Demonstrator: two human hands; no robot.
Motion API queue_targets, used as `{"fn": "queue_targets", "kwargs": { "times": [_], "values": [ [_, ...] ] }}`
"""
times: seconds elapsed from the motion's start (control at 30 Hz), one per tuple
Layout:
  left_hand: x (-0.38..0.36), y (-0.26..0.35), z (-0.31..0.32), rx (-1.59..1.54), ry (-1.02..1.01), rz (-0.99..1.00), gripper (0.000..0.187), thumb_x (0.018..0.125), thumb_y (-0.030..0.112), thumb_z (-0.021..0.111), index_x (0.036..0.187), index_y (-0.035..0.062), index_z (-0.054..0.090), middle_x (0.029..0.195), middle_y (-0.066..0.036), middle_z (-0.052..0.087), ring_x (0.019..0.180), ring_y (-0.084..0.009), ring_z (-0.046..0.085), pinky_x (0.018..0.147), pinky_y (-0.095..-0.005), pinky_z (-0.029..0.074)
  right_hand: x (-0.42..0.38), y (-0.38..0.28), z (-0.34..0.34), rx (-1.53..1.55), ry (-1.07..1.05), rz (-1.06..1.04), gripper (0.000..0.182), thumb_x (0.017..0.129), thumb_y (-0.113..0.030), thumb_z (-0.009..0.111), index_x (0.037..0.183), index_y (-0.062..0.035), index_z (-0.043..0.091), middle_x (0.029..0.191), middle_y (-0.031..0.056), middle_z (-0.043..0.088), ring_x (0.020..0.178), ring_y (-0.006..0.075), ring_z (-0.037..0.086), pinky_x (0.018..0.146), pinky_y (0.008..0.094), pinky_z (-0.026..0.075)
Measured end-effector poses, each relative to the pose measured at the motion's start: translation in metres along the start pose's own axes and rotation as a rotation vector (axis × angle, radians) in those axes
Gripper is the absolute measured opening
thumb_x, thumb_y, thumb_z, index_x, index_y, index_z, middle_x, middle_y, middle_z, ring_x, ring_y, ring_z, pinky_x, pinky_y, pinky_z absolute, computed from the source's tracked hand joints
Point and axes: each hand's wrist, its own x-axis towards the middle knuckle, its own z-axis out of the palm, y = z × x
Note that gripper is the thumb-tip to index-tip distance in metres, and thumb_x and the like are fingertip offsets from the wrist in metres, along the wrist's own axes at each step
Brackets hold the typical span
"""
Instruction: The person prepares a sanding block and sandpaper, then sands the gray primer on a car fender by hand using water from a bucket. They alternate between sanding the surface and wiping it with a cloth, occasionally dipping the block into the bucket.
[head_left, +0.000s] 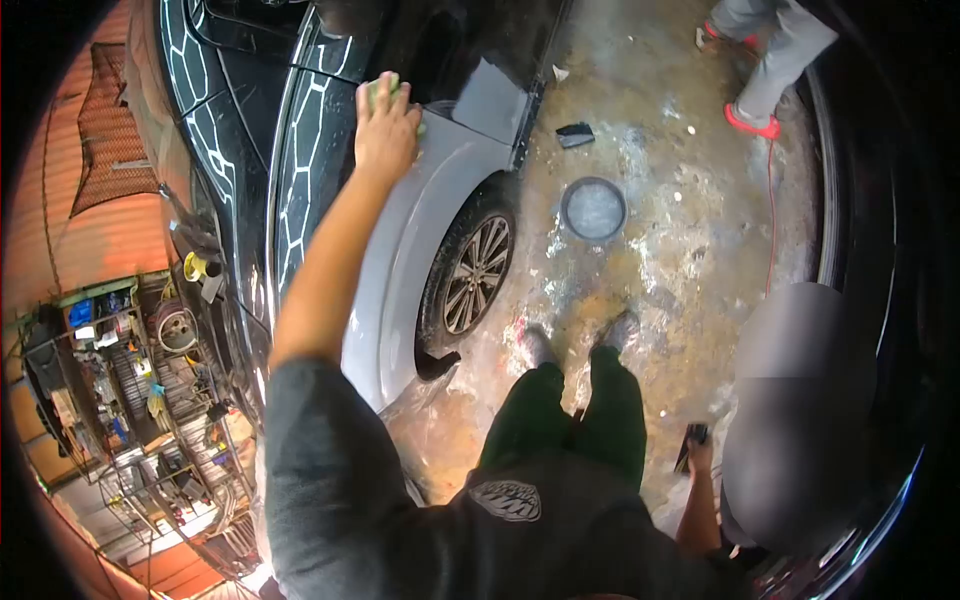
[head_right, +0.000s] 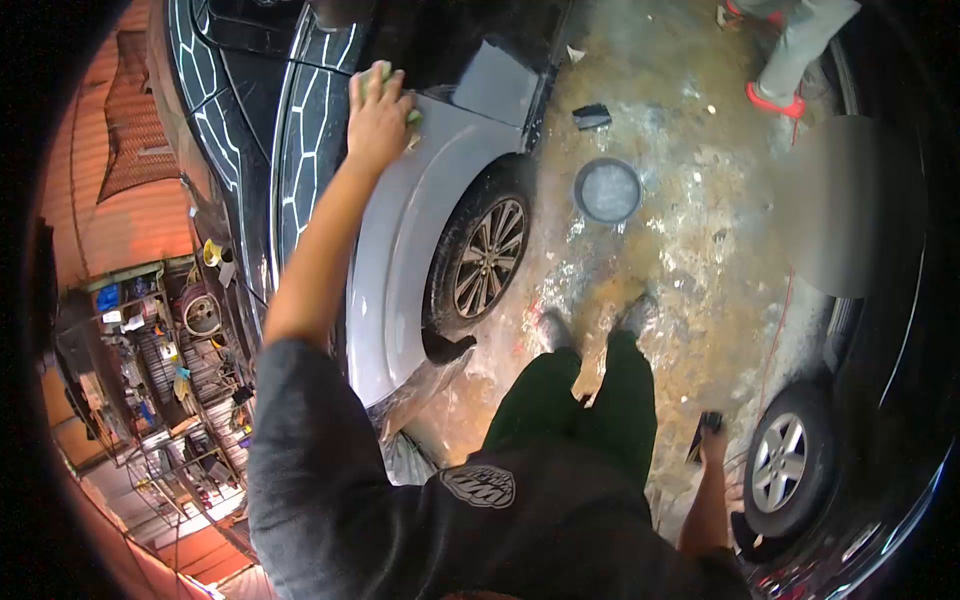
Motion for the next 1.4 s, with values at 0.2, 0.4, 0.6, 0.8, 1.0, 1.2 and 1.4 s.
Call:
{"fn": "queue_targets", "kwargs": {
  "times": [0.2,0.4,0.6,0.8,1.0,1.2,1.4],
  "values": [
    [-0.048,-0.003,0.026,-0.087,-0.211,0.273,0.038,0.092,0.032,0.063,0.122,0.0103,0.072,0.151,-0.014,0.054,0.15,-0.0335,0.037,0.125,-0.0495,0.025,-0.056,-0.013,0.031,0.308,0.169,-0.103,0.027,0.09,-0.008,0.065,0.114,0.0028,0.059,0.097,0.0144,0.066,0.088,0.0262,0.063,0.081,0.0389,0.052],
    [-0.229,0.0,0.042,-0.217,-0.082,0.296,0.045,0.083,0.029,0.076,0.123,0.0092,0.069,0.15,-0.014,0.054,0.148,-0.0362,0.039,0.123,-0.051,0.031,-0.181,0.075,0.111,0.123,0.192,0.099,0.03,0.085,-0.014,0.068,0.111,-0.0004,0.061,0.095,0.0165,0.068,0.088,0.0326,0.065,0.084,0.0429,0.051],
    [-0.407,0.022,0.04,-0.288,-0.067,0.252,0.044,0.082,0.025,0.077,0.12,0.0062,0.068,0.153,-0.016,0.051,0.149,-0.0398,0.037,0.124,-0.0516,0.029,-0.303,0.124,0.191,-0.093,0.29,0.169,0.036,0.085,-0.021,0.069,0.112,-0.0007,0.059,0.097,0.0271,0.07,0.095,0.0471,0.066,0.085,0.0507,0.051],
    [-0.542,0.035,0.045,-0.332,-0.129,0.264,0.046,0.09,0.025,0.068,0.132,0.0073,0.064,0.157,-0.016,0.046,0.152,-0.0392,0.032,0.125,-0.0517,0.026,-0.357,0.181,0.252,0.067,0.459,0.15,0.039,0.085,-0.021,0.071,0.114,0.0025,0.059,0.1,0.032,0.069,0.1,0.05,0.066,0.088,0.0514,0.051],
    [-0.646,0.043,0.052,-0.324,-0.149,0.313,0.055,0.083,0.022,0.074,0.136,0.0103,0.063,0.153,-0.011,0.049,0.151,-0.0362,0.032,0.124,-0.0506,0.028,-0.385,0.196,0.286,0.158,0.452,0.178,0.049,0.087,-0.024,0.071,0.125,0.0024,0.055,0.11,0.033,0.069,0.106,0.0489,0.066,0.093,0.05,0.05],
    [-0.715,0.05,0.074,-0.47,-0.123,0.427,0.036,0.077,0.014,0.072,0.113,0.009,0.073,0.131,-0.01,0.065,0.138,-0.0338,0.049,0.113,-0.0483,0.039,-0.408,0.183,0.292,0.118,0.414,0.173,0.056,0.088,-0.028,0.07,0.131,0.0032,0.052,0.115,0.0349,0.067,0.112,0.0493,0.065,0.096,0.0496,0.049],
    [-0.741,0.041,0.056,-0.514,-0.09,0.37,0.025,0.075,0.009,0.069,0.099,0.008,0.076,0.116,-0.009,0.071,0.128,-0.0347,0.057,0.107,-0.0476,0.044,-0.43,0.227,0.306,0.191,0.431,0.094,0.051,0.088,-0.028,0.07,0.125,0.0033,0.055,0.112,0.0354,0.067,0.11,0.0511,0.064,0.094,0.0504,0.049]
  ]
}}
